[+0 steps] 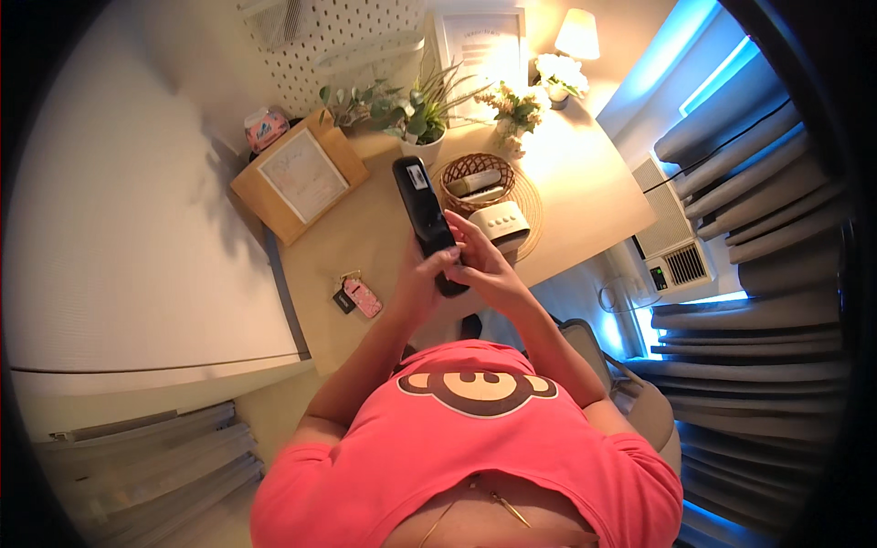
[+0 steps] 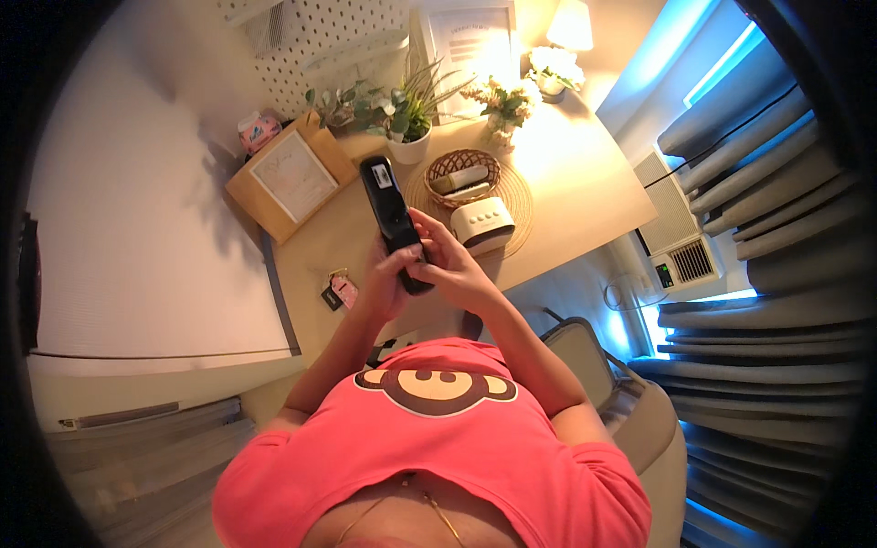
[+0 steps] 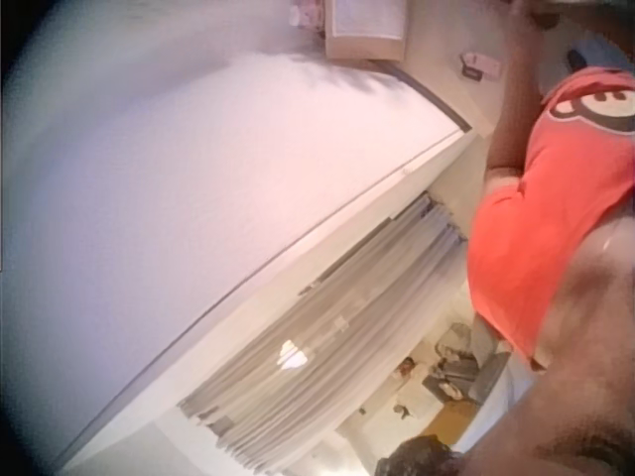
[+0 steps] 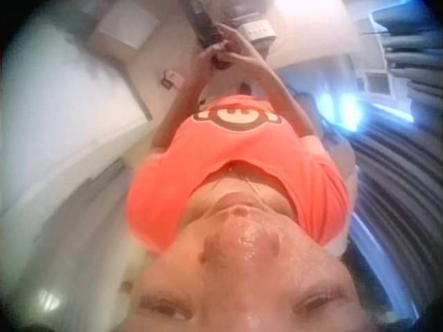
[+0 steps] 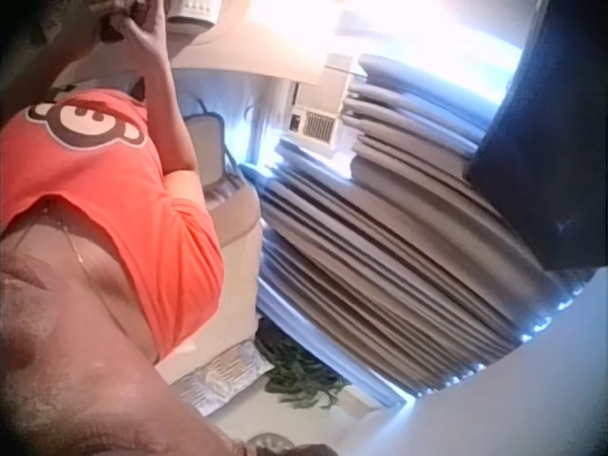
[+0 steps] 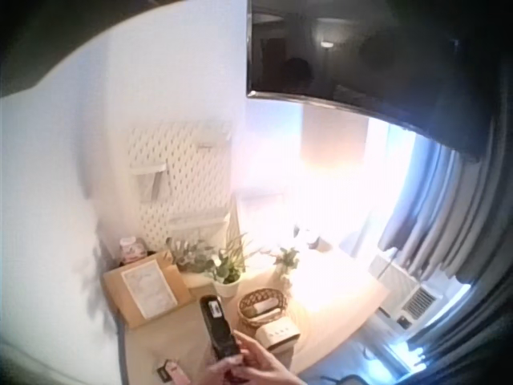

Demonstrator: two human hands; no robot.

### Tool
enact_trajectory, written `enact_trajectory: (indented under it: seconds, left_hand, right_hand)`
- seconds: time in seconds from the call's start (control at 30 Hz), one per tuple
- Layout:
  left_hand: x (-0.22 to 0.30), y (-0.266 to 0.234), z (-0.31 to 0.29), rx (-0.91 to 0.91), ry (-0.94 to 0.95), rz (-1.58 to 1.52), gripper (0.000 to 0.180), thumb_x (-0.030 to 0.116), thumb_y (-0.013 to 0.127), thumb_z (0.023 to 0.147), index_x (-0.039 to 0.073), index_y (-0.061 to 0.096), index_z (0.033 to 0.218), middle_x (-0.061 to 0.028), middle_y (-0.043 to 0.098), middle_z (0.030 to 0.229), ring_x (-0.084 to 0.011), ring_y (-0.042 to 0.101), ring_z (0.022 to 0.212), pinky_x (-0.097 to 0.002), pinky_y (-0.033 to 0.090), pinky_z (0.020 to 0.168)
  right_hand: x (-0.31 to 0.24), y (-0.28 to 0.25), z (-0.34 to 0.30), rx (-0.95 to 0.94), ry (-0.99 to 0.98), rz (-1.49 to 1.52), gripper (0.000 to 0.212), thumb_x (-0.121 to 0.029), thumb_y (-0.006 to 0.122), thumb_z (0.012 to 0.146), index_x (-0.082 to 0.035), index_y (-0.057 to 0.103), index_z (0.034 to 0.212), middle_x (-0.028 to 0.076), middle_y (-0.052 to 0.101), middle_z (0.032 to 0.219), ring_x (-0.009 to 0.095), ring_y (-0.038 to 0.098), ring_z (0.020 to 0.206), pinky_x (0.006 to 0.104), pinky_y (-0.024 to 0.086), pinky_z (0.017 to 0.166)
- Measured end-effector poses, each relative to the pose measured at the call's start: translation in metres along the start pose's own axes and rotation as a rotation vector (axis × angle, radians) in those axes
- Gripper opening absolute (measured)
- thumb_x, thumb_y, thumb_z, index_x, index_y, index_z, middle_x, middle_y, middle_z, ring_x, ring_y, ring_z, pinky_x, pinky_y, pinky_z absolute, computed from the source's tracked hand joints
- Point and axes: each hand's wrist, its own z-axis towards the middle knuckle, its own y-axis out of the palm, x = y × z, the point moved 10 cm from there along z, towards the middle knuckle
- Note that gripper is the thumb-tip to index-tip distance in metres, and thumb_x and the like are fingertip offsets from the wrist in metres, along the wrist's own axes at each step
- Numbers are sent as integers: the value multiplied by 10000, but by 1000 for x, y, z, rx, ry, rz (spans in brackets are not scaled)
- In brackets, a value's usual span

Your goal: Organizing various items on a desk, including handling a remote control, adjusting a plant, and moving a picture frame.

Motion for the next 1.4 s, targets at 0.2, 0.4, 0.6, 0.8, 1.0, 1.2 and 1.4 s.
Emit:
enact_trajectory:
  seconds: [0.2,0.4,0.6,0.8,1.0,1.2,1.4]
  left_hand:
    - [7,19,1,-102,23,303,540,27,535,801,65,238,1250,-73,516,968,-155,567,784,-282,483,653]
    - [2,27,3,-116,247,970,715,-9,578,776,50,146,1343,-90,491,1033,-153,542,882,-260,475,678]
    - [8,55,1,-158,272,1142,917,45,713,697,26,113,1391,-100,478,1082,-144,512,911,-269,453,769]
    - [-49,26,-7,-287,-153,585,564,125,718,728,32,397,1183,-74,532,1004,-109,540,821,-241,456,679]
    - [-34,69,-21,-340,-170,521,391,145,727,743,24,497,1035,-21,551,865,-69,522,748,-213,430,651]
    - [-22,111,-18,-422,-34,591,428,67,703,747,-19,467,1093,-9,518,900,-69,494,810,-213,421,719]
    - [-30,127,-17,-470,131,663,435,19,667,746,4,459,1127,-56,569,856,-88,547,764,-239,465,656]
  right_hand:
    - [-15,-26,6,139,110,233,709,-51,526,760,-24,204,1391,118,439,1281,163,485,1095,294,390,928]
    - [-36,-49,30,363,70,21,527,-271,503,915,-60,284,1345,94,516,1106,172,560,946,311,471,828]
    - [-16,-66,29,386,120,423,374,-277,464,898,-56,430,1198,100,568,979,194,577,829,336,511,707]
    - [-41,-87,26,479,-92,485,346,-315,472,888,-76,465,1138,87,553,831,219,594,648,339,508,542]
    - [-51,-115,9,669,43,372,220,-246,504,862,-38,504,936,101,561,745,227,582,533,352,505,486]
    - [-93,-140,2,654,-92,491,269,-332,521,844,-64,514,870,57,542,663,184,538,481,320,478,459]
    - [-116,-149,-19,660,-158,540,272,-343,493,855,-76,514,808,44,541,615,176,530,455,294,459,410]
